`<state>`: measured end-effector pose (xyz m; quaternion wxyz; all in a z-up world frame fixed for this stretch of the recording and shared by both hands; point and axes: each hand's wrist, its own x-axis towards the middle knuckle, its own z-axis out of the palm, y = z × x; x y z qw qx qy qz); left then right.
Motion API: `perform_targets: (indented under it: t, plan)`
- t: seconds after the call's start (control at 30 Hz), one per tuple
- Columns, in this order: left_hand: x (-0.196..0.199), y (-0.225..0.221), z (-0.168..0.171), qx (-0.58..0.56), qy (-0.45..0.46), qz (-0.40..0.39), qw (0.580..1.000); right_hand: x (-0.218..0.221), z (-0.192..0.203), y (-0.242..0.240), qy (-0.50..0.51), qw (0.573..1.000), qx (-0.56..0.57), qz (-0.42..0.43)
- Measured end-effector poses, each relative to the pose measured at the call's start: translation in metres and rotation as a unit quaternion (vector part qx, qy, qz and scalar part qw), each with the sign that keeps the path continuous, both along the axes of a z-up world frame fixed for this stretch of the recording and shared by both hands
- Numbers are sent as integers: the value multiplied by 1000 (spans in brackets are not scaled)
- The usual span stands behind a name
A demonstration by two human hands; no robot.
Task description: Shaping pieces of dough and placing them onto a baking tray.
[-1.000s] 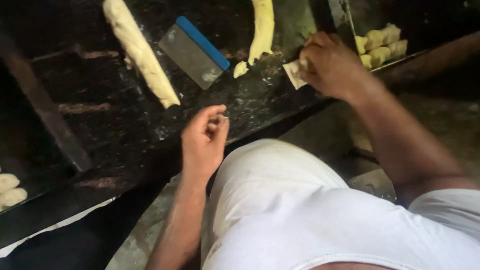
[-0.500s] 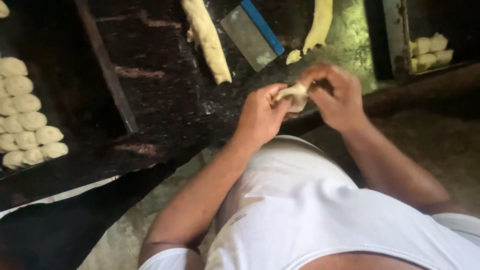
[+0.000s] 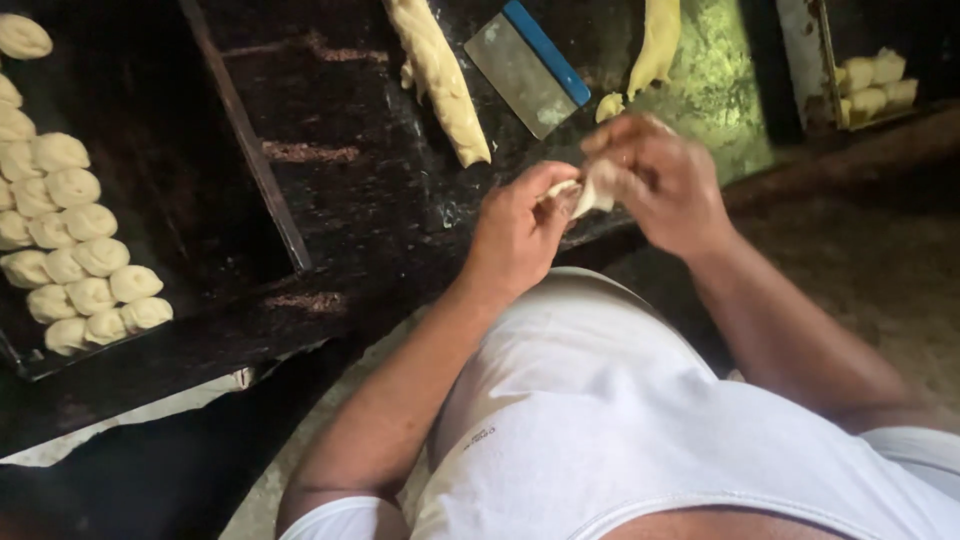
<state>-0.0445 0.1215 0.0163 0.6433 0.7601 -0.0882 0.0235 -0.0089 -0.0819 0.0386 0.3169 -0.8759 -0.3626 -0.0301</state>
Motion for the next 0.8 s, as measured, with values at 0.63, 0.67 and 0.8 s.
perform_targets:
  t: [0.63,0.67,0.8]
  plan:
    - [13,9,-60,-36,67,46,996,34,28,-81,411,793,337,297]
    - [13,8,-56,-27,80,49,995,42,34,-86,366,813,348,290]
    - [14,-9,-37,-41,97,35,994,62,-12,-92,185,934,302,38]
